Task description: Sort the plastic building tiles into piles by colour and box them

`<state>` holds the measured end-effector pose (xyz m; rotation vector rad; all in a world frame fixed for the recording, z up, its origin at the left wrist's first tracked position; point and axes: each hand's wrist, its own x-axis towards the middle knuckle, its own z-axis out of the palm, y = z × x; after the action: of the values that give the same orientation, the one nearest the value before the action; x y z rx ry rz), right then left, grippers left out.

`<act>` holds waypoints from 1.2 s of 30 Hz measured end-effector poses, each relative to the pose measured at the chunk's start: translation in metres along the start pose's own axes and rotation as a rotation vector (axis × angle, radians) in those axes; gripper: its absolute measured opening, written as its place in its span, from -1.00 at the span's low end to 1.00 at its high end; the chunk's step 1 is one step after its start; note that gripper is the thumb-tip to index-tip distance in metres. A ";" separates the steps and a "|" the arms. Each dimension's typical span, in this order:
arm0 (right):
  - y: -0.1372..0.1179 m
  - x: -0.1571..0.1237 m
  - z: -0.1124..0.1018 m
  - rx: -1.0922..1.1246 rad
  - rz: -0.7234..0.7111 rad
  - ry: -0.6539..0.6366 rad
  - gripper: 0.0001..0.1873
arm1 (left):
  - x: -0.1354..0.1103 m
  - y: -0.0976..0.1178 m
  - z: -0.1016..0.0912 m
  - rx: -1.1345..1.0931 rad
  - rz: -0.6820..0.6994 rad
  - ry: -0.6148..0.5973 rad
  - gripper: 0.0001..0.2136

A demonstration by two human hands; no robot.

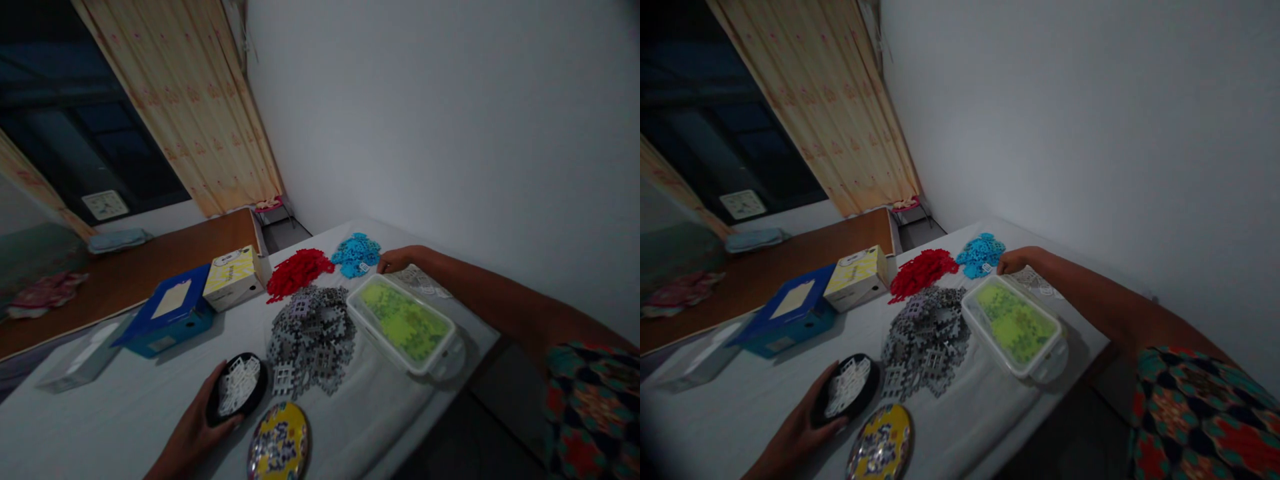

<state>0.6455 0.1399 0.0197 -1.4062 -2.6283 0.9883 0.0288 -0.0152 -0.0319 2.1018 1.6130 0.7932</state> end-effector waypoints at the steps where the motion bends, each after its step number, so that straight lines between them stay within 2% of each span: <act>1: 0.004 -0.011 -0.003 -0.008 0.019 0.013 -0.70 | 0.000 -0.001 0.000 -0.003 -0.005 0.004 -0.12; 4: 0.020 -0.040 -0.009 -0.029 0.073 0.074 -0.68 | 0.001 -0.001 0.001 -0.009 -0.013 0.002 -0.10; 6: 0.033 -0.054 -0.010 -0.051 0.125 0.226 -0.63 | 0.001 -0.003 0.001 -0.003 -0.010 -0.012 -0.10; 9: 0.048 -0.064 -0.004 -0.118 0.272 0.533 -0.52 | 0.002 -0.007 0.002 0.018 -0.002 -0.027 -0.10; 11: 0.054 -0.064 0.004 -0.145 0.346 0.621 -0.46 | 0.002 -0.011 0.002 0.031 0.006 -0.032 -0.10; 14: 0.052 -0.057 0.014 -0.147 0.285 0.596 -0.48 | 0.002 -0.012 0.002 0.035 0.018 -0.016 -0.12; 17: 0.043 -0.045 0.022 -0.182 0.176 0.427 -0.54 | 0.002 -0.009 0.001 0.027 0.017 -0.003 -0.12; 20: 0.033 -0.034 0.029 -0.257 0.203 0.331 -0.49 | 0.003 -0.005 0.001 0.015 0.014 0.006 -0.13; 24: 0.027 -0.034 0.029 -0.210 0.203 0.347 -0.63 | 0.003 -0.004 0.002 0.011 0.023 0.011 -0.14; 29: 0.022 -0.038 0.015 -0.165 0.214 0.383 -0.56 | 0.001 -0.005 0.002 0.016 0.015 0.010 -0.13; 34: 0.012 -0.004 0.000 -0.144 0.264 0.486 -0.48 | 0.001 -0.004 0.003 0.034 0.020 0.015 -0.14; 36: 0.005 0.014 -0.003 -0.137 0.265 0.532 -0.52 | 0.001 -0.004 0.003 0.035 0.024 0.011 -0.13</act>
<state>0.6420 0.1538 0.0156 -1.7787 -2.1883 0.3643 0.0277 -0.0132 -0.0361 2.1480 1.6216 0.7913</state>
